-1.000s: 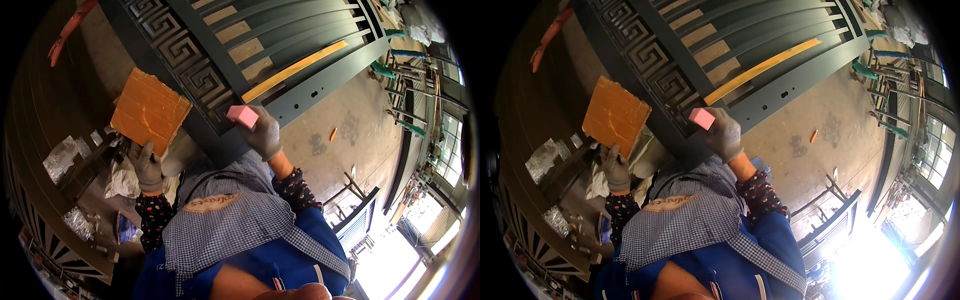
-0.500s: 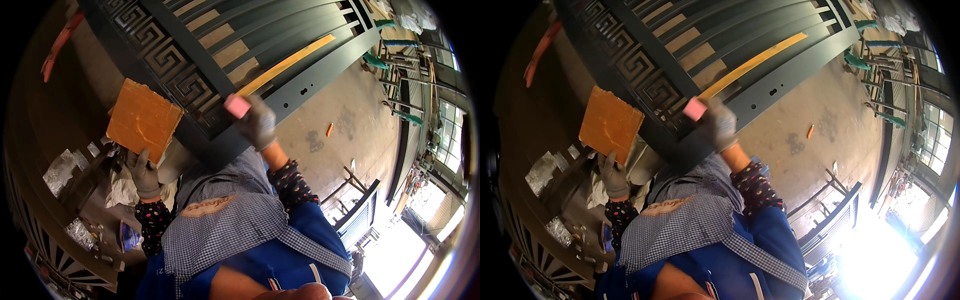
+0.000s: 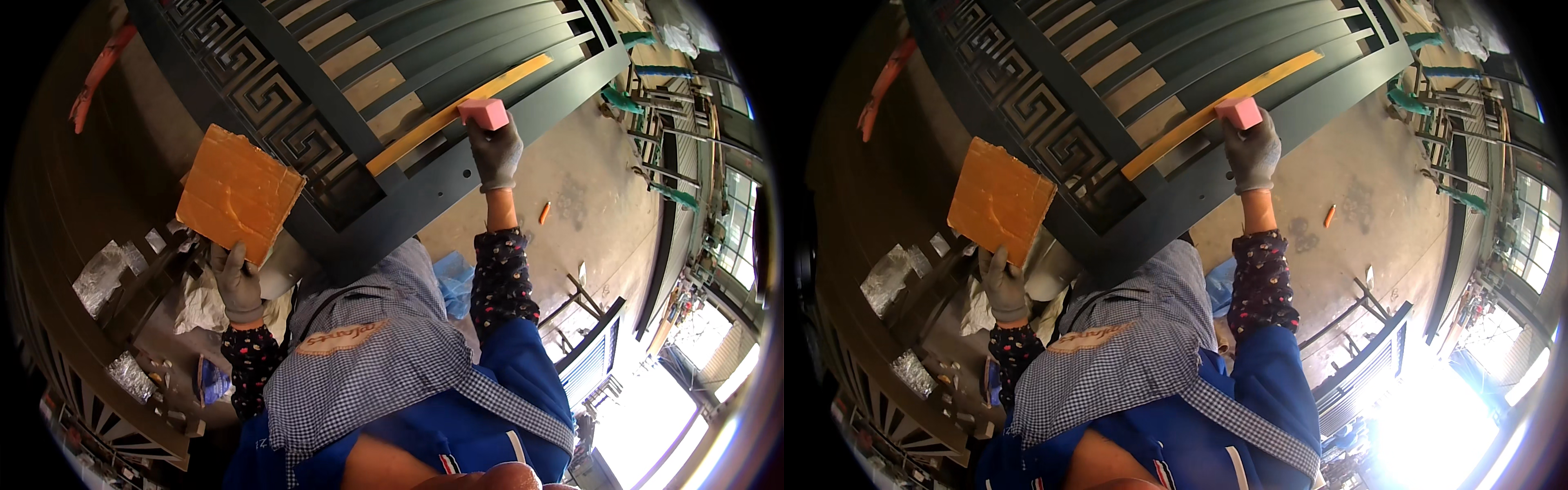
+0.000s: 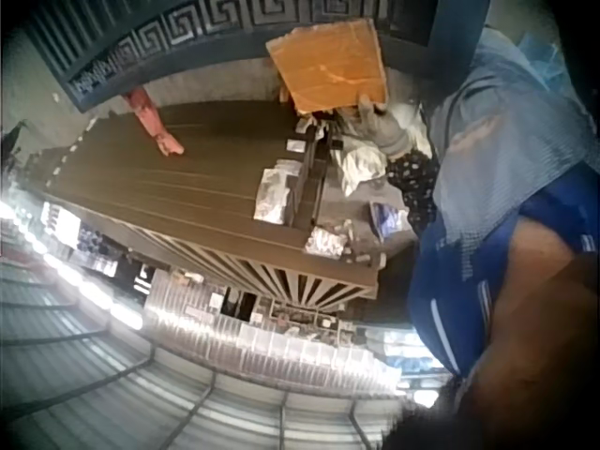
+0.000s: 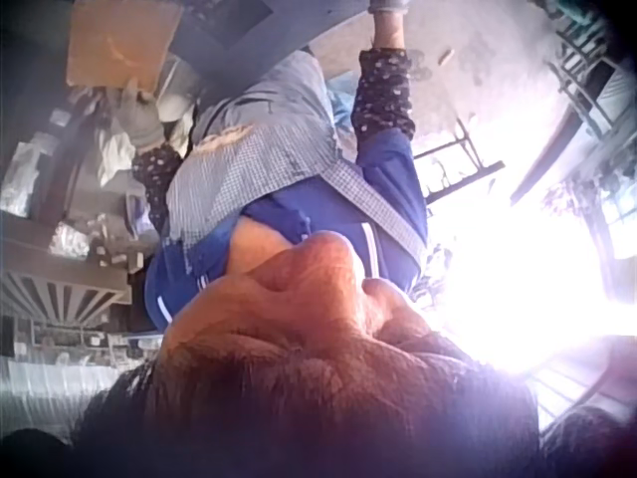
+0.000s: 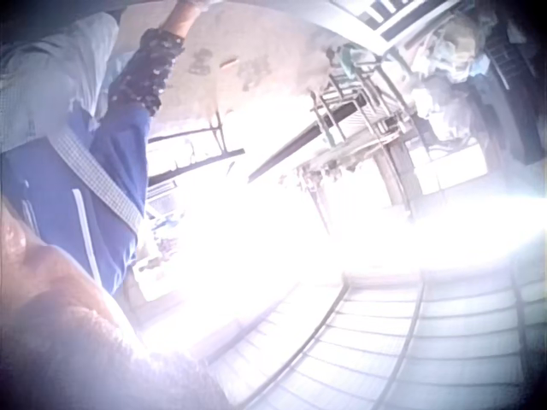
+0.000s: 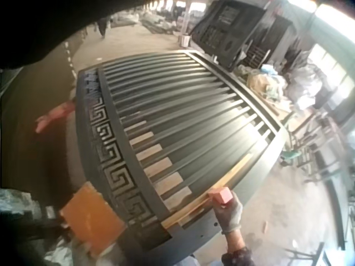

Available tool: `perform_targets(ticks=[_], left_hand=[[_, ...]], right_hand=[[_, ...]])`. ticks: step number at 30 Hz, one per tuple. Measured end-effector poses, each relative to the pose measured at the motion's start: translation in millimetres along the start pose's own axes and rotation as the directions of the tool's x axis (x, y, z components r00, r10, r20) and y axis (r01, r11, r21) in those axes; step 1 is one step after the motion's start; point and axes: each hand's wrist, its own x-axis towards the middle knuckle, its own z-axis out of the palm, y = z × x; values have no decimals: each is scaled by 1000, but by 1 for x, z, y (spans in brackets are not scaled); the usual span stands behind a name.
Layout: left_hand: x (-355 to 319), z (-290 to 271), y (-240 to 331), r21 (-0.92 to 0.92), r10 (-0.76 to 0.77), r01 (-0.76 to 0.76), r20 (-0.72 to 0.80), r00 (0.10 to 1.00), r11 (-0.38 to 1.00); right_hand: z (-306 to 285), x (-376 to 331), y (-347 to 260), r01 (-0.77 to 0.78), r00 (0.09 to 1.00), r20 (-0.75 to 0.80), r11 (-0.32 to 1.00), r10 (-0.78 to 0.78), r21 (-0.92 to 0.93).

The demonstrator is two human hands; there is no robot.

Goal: The person applies gold leaf to a dark metal gate using a pink sponge and a cardboard palette. They repeatedly rub the sponge along the gate's horizontal bars and decorative patterns, occasionally dipping the sponge into a container to reload the gold material.

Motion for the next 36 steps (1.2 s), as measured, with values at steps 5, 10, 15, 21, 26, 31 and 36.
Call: perform_targets(ticks=[5, 10, 15, 21, 26, 31, 36], left_hand=[[4, 32, 20, 16, 18, -18, -38, 999, 1000], [13, 39, 20, 253, 245, -250, 52, 968, 934], [10, 46, 14, 121, 50, -58, 63, 997, 991], [2, 82, 21, -193, -179, 208, 158, 971, 959], [-5, 120, 28, -270, -198, 256, 224, 954, 928], [-6, 152, 27, -319, -168, 304, 388, 906, 898], [-20, 191, 21, -332, -238, 305, 229, 944, 893]], right_hand=[[18, -54, -15, 280, 951, 127, 960, -281, 27], [8, -75, -48, 253, 931, 255, 965, -261, 63], [5, -25, -18, 54, 995, 84, 997, -59, 63], [-14, -82, -72, 186, 928, 303, 973, -219, 133], [-55, -80, -106, -22, 952, 295, 947, -77, 320], [-62, -71, -124, 212, 875, 382, 945, -297, 248], [-53, -35, -121, 364, 765, 488, 907, -421, 212]])
